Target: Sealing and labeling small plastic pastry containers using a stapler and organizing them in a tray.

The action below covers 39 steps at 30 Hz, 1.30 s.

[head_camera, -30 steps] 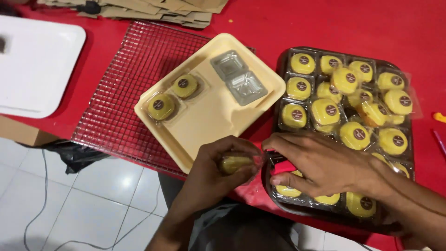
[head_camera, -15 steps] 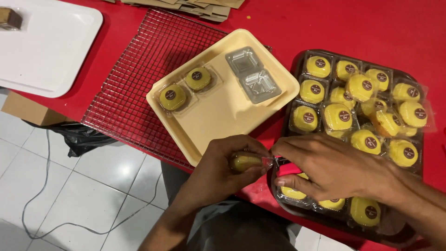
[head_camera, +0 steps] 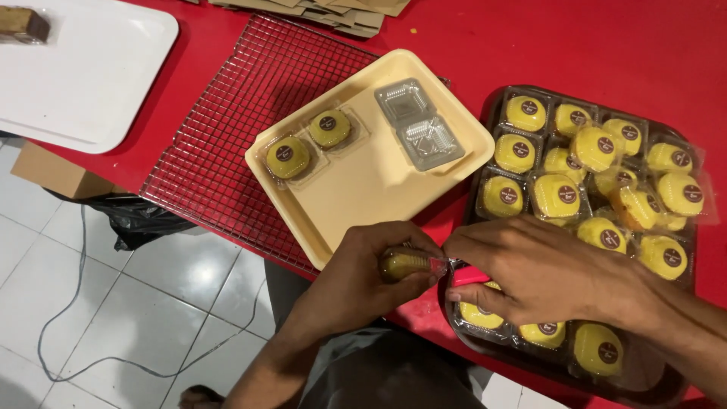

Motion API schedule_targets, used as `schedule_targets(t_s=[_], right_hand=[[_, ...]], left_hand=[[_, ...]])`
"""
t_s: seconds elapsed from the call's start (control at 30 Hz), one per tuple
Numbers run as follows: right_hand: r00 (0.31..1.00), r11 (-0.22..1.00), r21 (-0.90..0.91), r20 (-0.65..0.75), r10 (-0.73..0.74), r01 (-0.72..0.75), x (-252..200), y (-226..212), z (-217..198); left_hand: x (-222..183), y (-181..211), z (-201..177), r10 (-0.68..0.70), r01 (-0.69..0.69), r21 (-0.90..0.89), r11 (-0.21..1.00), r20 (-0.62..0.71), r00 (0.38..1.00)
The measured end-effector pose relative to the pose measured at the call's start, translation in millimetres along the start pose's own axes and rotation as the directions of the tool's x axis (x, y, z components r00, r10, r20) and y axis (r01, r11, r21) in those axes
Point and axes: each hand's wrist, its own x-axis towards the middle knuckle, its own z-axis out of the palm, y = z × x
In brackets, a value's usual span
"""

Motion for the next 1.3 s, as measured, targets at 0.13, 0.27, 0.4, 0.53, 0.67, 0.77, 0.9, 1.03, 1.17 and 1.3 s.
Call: schedule_targets(t_s=[0.13,0.27,0.4,0.53,0.67,0.77,0.9,1.03,1.17,1.3], right_hand=[[1.0,1.0,0.015,-0.009,-0.015,0.015,-1,2,1],[1.0,1.0,0.019,-0.007,0.007,-0.007,-2,4,1],[0.998,0.998,0.043,0.033,0.044,-0.045,-1,9,2],[0.996,0.998,0.015,0.058,0.066,-0.067,2,18,9],[0.998,0.999,0.022,0.034,0.047,-0.048,3,20,12],[0.998,0.998,0.028,0.032,0.048,-0.049,4,19,11],[0.999,0.998,0.036,0.027,0.045,-0.046,3,21,15],[0.998,0.998,0.038,0.025,0.05,-0.051,4,19,13],[0.999,0.998,0.05,0.016,0.038,-0.038,5,17,12],[0.998,0.998,0.035,0.025,0.059,-0.06,5,19,14]], left_hand=[[1,2,0,0.006,-0.005,0.034,0.999,-0.003,1.0],[3,-1,-1,0.118,-0.117,0.128,0.985,-0.001,0.993],[7,-9,-4,0.22,-0.218,0.243,0.945,0.023,0.975],[7,-12,-6,0.233,-0.23,0.264,0.937,0.02,0.972],[8,-12,-7,0.239,-0.239,0.263,0.935,0.032,0.971],[8,-13,-6,0.239,-0.237,0.264,0.935,0.027,0.971],[10,-15,-5,0.203,-0.199,0.265,0.944,0.011,0.979],[10,-16,-4,0.199,-0.195,0.248,0.949,0.008,0.98],[10,-15,-5,0.22,-0.211,0.272,0.939,-0.001,0.976],[10,-16,-6,0.229,-0.222,0.283,0.933,0.01,0.973]])
